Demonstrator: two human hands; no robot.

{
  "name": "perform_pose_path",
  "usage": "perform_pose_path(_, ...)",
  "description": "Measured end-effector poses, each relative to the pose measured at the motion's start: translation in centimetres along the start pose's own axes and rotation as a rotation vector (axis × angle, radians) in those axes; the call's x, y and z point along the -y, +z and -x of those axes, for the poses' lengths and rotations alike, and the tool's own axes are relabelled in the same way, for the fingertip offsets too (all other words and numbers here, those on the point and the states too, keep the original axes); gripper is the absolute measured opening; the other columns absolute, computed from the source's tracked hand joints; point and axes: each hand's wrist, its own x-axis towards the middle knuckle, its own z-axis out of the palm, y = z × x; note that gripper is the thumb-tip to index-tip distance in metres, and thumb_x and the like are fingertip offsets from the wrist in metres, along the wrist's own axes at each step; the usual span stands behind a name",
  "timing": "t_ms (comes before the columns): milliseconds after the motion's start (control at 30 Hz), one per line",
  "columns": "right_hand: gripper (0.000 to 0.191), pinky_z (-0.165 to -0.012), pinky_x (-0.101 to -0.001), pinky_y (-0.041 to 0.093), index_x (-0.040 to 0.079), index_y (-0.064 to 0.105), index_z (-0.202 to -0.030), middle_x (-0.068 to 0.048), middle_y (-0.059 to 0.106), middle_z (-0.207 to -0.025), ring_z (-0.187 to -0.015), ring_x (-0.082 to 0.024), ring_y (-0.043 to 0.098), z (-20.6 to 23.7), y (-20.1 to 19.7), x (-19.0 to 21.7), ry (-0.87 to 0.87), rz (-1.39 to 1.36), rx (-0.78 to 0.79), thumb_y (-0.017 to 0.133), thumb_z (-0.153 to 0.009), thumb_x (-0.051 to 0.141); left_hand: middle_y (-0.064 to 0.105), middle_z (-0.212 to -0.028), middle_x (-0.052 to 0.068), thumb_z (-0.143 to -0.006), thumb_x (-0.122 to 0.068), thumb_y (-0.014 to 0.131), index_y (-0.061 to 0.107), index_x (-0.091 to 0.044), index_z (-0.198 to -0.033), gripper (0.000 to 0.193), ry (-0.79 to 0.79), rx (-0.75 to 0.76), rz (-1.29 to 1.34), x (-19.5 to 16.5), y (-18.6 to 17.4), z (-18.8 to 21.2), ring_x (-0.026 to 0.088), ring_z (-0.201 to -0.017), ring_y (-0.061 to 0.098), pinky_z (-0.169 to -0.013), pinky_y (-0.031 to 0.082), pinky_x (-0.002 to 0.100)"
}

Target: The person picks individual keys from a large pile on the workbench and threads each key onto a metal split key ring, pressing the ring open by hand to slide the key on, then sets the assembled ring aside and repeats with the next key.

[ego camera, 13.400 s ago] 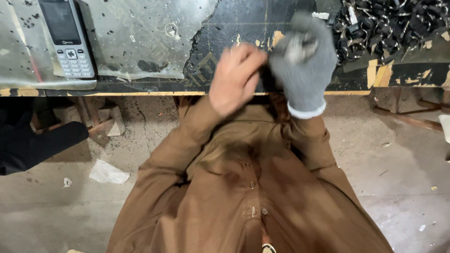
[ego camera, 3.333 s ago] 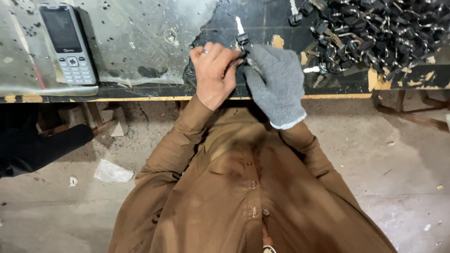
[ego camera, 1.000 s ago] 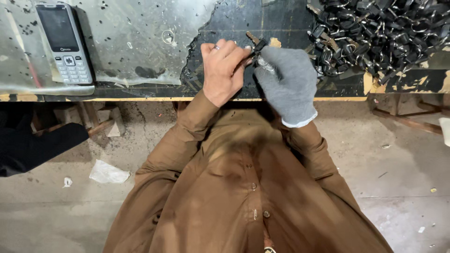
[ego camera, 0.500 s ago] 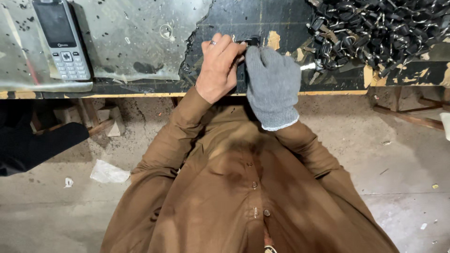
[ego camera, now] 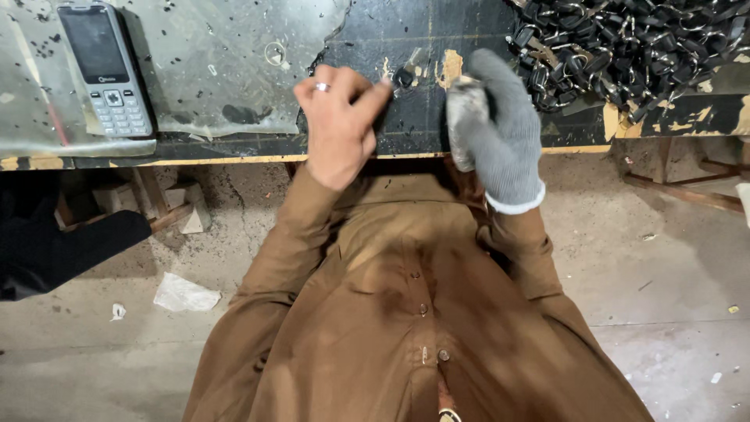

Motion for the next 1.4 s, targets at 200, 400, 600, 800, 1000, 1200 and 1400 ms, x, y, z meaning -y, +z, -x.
perform_pose_path(200, 0.062, -0.091, -0.0307, 0.062, -0.002, 0.059, -0.138, -0.012, 0.074, -0.112, -0.1, -0.016, 0.073, 1.9, 2.3, -0.1, -0.007, 0.011, -0.001, 0.084, -0.085, 0.018, 0.059, -0.103, 0.004, -0.091, -0.003, 0.076, 0.058, -0.004, -0.117, 0.032, -0.274, 0.082, 0.901, -2.6, 0.2, 1.2, 0.02, -0.094, 0.061, -0.089, 0.048, 0.033)
perform_pose_path(400, 0.06, -0.092, -0.0299, 0.058, 0.001, 0.063, -0.137, -0.011, 0.071, -0.11, -0.098, -0.018, 0.07, 1.6, 1.4, -0.9, 0.021, -0.075, -0.041, 0.082, -0.081, 0.009, 0.066, -0.105, 0.007, -0.094, 0.0, 0.078, 0.062, -0.005, -0.109, 0.022, -0.345, 0.141, 0.898, -3.5, 2.0, 3.4, 0.021, -0.096, 0.067, -0.086, 0.055, 0.032)
perform_pose_path(600, 0.063, -0.092, -0.0367, 0.057, 0.0, 0.052, -0.146, -0.013, 0.067, -0.117, -0.103, -0.026, 0.068, -1.3, 1.5, -1.7, -0.213, 0.477, -0.205, 0.085, -0.093, 0.012, 0.062, -0.104, 0.009, -0.083, 0.002, 0.068, 0.066, -0.008, -0.118, 0.036, 0.038, 0.075, 0.105, -0.3, 3.4, -0.8, 0.03, -0.098, 0.058, -0.087, 0.042, 0.042)
perform_pose_path(800, 0.02, -0.085, -0.0481, 0.046, 0.006, 0.063, -0.118, -0.016, 0.064, -0.098, -0.091, -0.036, 0.062, 0.2, 1.6, 0.4, -0.073, 0.637, 0.234, 0.069, -0.099, 0.01, 0.059, -0.095, 0.006, -0.092, -0.008, 0.076, 0.067, -0.009, -0.112, 0.021, -0.148, -0.03, 0.154, 1.1, 5.2, 0.2, 0.027, -0.093, 0.057, -0.088, 0.037, 0.042)
perform_pose_path(1000, 0.028, -0.09, -0.0451, 0.047, 0.005, 0.063, -0.12, -0.013, 0.067, -0.113, -0.102, -0.037, 0.062, -0.8, 2.6, 0.9, -0.205, 0.447, 0.052, 0.07, -0.094, 0.009, 0.057, -0.091, 0.005, -0.088, 0.0, 0.072, 0.07, -0.01, -0.107, 0.022, -0.199, -0.061, 0.184, 0.7, 5.3, 1.9, 0.026, -0.091, 0.056, -0.09, 0.035, 0.041)
perform_pose_path(1200, 0.031, -0.078, -0.0451, 0.046, 0.005, 0.067, -0.12, -0.015, 0.068, -0.104, -0.09, -0.038, 0.061, -2.6, 3.7, 1.4, -0.194, 0.763, 0.255, 0.075, -0.09, 0.007, 0.055, -0.086, 0.005, -0.081, 0.002, 0.07, 0.071, -0.011, -0.102, 0.026, -0.143, -0.013, 0.174, 1.5, 5.3, 1.3, 0.026, -0.09, 0.056, -0.091, 0.035, 0.041)
perform_pose_path(1400, 0.033, -0.09, -0.0406, 0.051, 0.006, 0.066, -0.121, -0.012, 0.068, -0.111, -0.101, -0.035, 0.064, -2.8, 3.0, 1.0, -0.29, 0.39, 0.054, 0.072, -0.089, 0.007, 0.061, -0.095, 0.003, -0.09, -0.003, 0.073, 0.066, -0.01, -0.106, 0.018, -0.257, -0.149, 0.214, 0.8, 5.8, 1.3, 0.024, -0.092, 0.056, -0.093, 0.034, 0.041)
